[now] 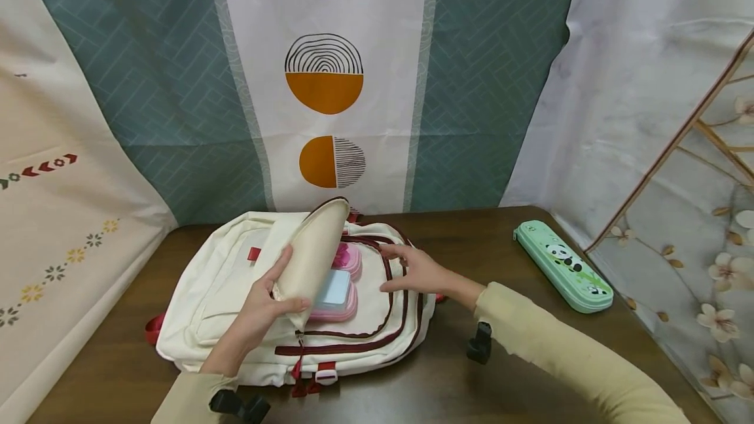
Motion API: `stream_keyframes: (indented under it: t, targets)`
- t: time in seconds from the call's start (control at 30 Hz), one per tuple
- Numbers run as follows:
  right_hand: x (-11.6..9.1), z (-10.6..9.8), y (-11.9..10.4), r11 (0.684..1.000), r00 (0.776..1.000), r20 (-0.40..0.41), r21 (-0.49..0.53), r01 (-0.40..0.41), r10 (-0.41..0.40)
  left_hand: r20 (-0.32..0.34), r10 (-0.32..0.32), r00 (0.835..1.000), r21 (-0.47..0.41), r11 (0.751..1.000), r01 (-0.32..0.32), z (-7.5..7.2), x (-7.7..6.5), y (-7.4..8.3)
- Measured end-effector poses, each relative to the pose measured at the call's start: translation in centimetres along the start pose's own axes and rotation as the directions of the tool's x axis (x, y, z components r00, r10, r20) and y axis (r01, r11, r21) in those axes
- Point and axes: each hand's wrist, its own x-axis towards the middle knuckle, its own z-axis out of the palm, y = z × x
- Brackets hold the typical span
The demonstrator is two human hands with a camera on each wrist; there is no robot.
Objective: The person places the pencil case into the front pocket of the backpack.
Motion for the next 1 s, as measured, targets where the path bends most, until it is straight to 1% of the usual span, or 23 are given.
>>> stream_keyframes:
  t: [0.07,0.17,0.27,0.33,0.43,0.57,0.6,0.67,0.77,0.87,1.0]
  targets:
    - [-1.0,-1.8,0.7,0.999,0.999,-0.034,-0.002,-0.033,0.033,0.0,-0.004,1.0,0.006,1.0,0.004,0.0,0.0,-0.2]
    - [-2.7,-4.7,2.4,0.997,0.992,-0.106,-0.045,-0.069,0.064,0.0,-0.003,1.0,0.022,1.0,0.003,0.1,-0.1,-0.4]
    - [-4.9,-7.7,4.5,0.981,0.973,-0.191,-0.122,-0.153,0.128,-0.003,0.0,1.0,0.037,0.999,0.0,0.2,-0.2,-0.6]
    - [-6.6,-9.7,6.2,0.961,0.956,-0.243,-0.179,-0.212,0.166,-0.003,0.001,1.0,0.039,0.999,0.0,0.2,-0.2,-0.6]
    - [-9.6,-12.5,8.6,0.918,0.925,-0.294,-0.243,-0.314,0.239,-0.004,0.004,1.0,0.046,0.999,-0.004,0.3,-0.3,-0.6]
    - [-13.2,-15.3,10.9,0.865,0.884,-0.345,-0.278,-0.417,0.315,-0.007,0.009,1.0,0.062,0.998,-0.009,0.2,-0.3,-0.5]
    - [-14.1,-15.8,11.3,0.853,0.877,-0.356,-0.292,-0.432,0.322,-0.009,0.009,1.0,0.066,0.998,-0.008,0.2,-0.4,-0.5]
    - [-15.6,-16.5,12.1,0.838,0.874,-0.369,-0.322,-0.44,0.317,-0.012,0.007,1.0,0.073,0.997,-0.006,0.2,-0.4,-0.5]
    - [-17.6,-17.0,13.5,0.81,0.883,-0.369,-0.397,-0.432,0.29,-0.013,0.004,1.0,0.08,0.997,-0.003,0.2,-0.4,-0.5]
    - [-19.3,-16.8,14.7,0.768,0.884,-0.378,-0.465,-0.44,0.277,-0.011,0.003,1.0,0.088,0.996,-0.002,0.3,-0.3,-0.5]
    - [-20.7,-16.0,15.7,0.705,0.873,-0.406,-0.534,-0.467,0.27,-0.009,-0.003,1.0,0.093,0.996,0.003,0.4,-0.3,-0.6]
